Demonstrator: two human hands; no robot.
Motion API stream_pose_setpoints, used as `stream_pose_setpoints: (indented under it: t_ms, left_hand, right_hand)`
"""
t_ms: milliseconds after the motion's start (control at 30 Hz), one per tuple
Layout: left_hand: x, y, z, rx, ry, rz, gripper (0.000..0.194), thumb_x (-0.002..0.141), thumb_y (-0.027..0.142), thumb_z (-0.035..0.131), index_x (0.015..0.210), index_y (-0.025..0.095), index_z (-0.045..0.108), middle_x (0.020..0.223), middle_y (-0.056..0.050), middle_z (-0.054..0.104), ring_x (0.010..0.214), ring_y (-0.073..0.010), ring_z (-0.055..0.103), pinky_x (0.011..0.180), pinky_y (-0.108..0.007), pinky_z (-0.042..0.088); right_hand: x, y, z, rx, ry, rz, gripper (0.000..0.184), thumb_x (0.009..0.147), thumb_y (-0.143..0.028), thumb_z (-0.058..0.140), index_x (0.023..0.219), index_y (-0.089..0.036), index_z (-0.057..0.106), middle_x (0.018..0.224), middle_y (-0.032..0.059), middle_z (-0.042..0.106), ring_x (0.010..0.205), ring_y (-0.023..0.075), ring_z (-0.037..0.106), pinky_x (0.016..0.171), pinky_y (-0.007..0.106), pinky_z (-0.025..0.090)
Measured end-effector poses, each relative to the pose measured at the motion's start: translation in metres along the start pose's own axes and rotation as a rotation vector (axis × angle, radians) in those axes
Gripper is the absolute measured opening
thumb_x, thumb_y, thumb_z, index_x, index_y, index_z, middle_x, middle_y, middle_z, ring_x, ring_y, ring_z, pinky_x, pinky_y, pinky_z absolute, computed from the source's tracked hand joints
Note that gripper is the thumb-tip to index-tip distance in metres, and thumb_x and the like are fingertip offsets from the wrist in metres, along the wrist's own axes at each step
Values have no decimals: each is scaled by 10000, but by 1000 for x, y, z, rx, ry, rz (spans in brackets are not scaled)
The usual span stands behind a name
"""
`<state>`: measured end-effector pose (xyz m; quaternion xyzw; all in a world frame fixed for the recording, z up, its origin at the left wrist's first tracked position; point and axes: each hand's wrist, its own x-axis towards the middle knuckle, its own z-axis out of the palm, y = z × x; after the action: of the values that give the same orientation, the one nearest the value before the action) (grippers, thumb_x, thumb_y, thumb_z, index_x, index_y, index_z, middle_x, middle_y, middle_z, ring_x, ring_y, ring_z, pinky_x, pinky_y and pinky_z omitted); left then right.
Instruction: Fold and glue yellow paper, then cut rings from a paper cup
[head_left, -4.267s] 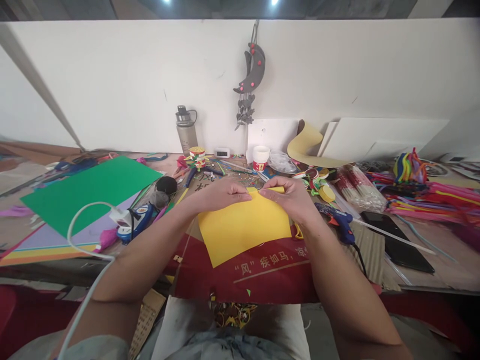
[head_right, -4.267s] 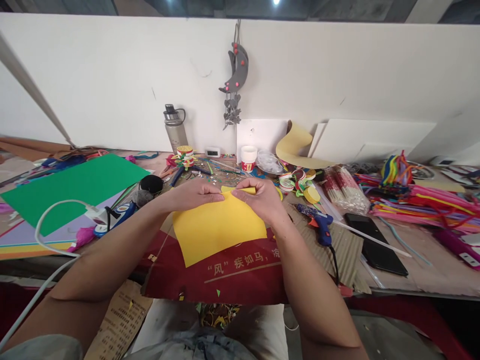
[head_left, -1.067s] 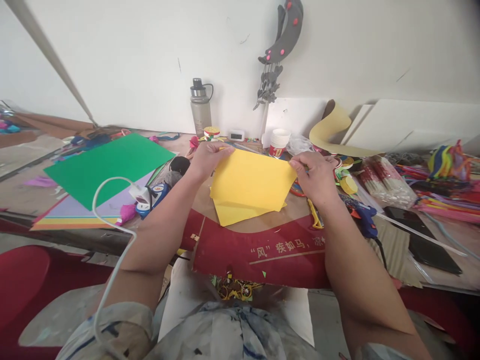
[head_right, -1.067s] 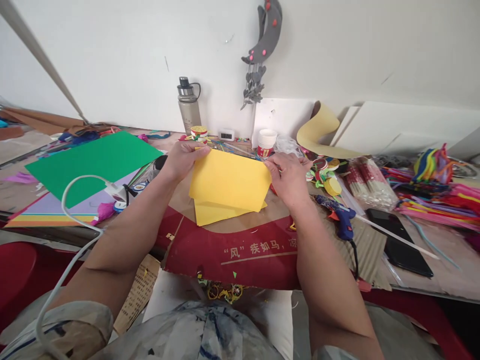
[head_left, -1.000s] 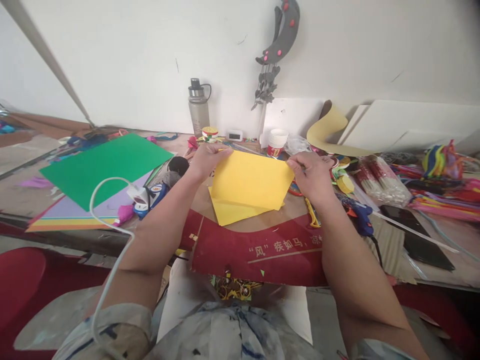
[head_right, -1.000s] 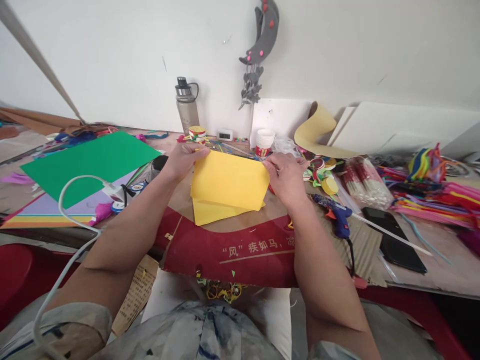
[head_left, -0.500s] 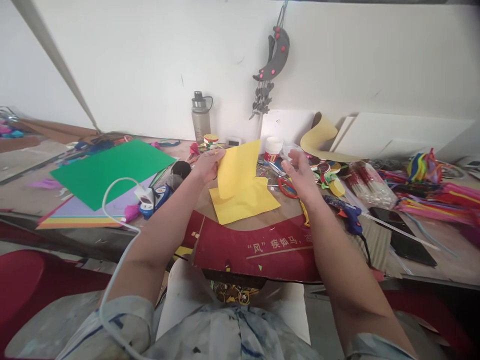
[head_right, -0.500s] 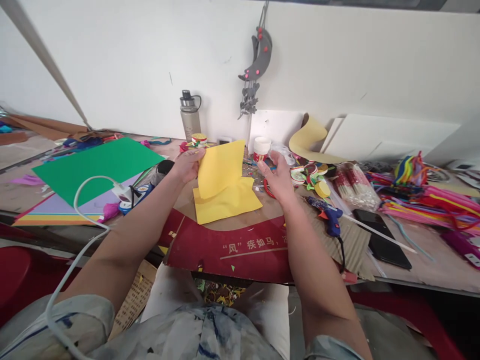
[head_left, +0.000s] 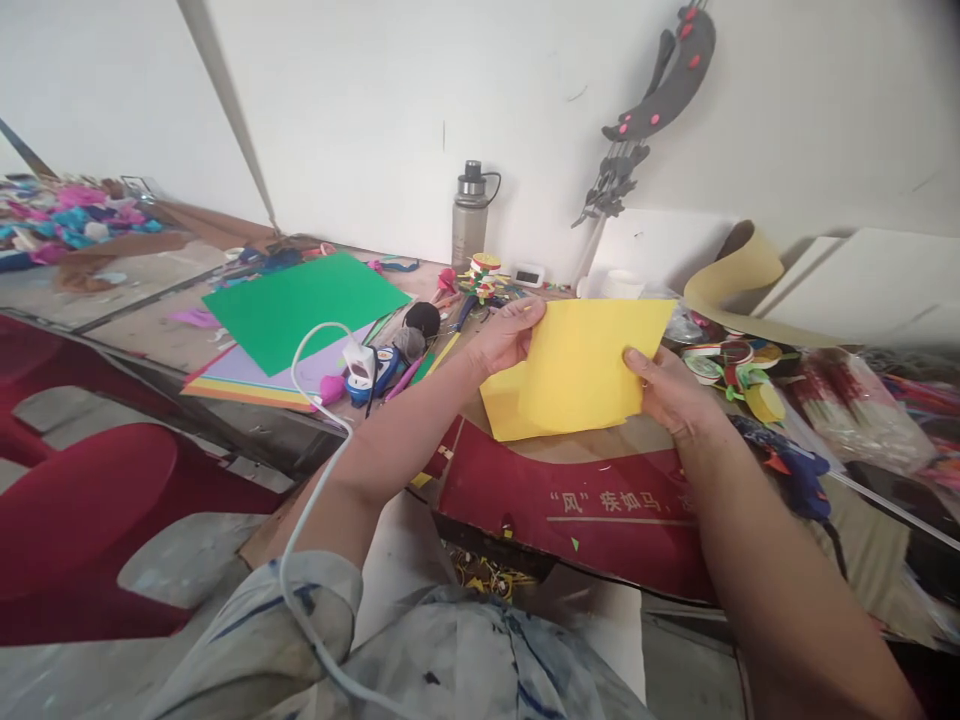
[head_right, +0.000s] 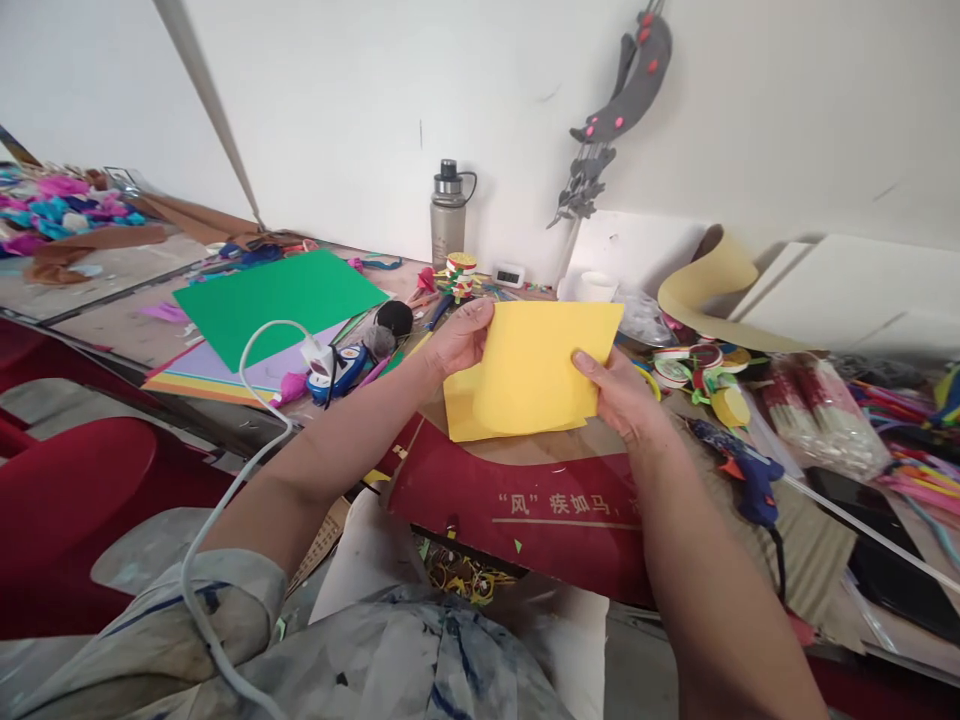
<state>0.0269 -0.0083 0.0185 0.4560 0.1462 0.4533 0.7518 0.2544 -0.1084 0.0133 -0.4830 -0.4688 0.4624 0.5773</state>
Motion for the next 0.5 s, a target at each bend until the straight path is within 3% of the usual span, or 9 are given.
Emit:
stream_pose_setpoints:
  t_ms: [67,200,367,500]
  left_hand:
    - [3,-7,0,-50,43,17,380,751,446,985,895,183,752,875,-49,819,797,-179,774,844,-305,606]
    - [12,-17,-9,-108,241,-33,311,805,391,948,917,161,771,924,-95,842,901,-226,808,1004,-384,603]
    - [18,-23,-20,-90,317,-88,196,942,302,815,849,136,768,970,-164,835,942,-264,819,1070,-445,595]
    - [21,-30,-20,-115,368,-67,228,995,313,745,839,146,750,989,-161,833,902,-252,815,1054,-445,616]
  right_hand:
    - [-1,0,-1,15,49,69,678,471,-543,1039,1038,-263,794,1091,147,844,967,379,806,843,567,669]
    - [3,1,-11,33,265,95,510,469,-331,1008,937,-236,827,954,154,837,811,350,800,762,523,666]
    - [4,-4,-20,-34,339,57,408,531,-345,947,915,-252,850,877,165,811,811,344,791,659,486,623]
    - [1,-7,-20,-127,413,64,324,535,-355,936,844,-293,857,901,172,822,849,361,790,687,521,621]
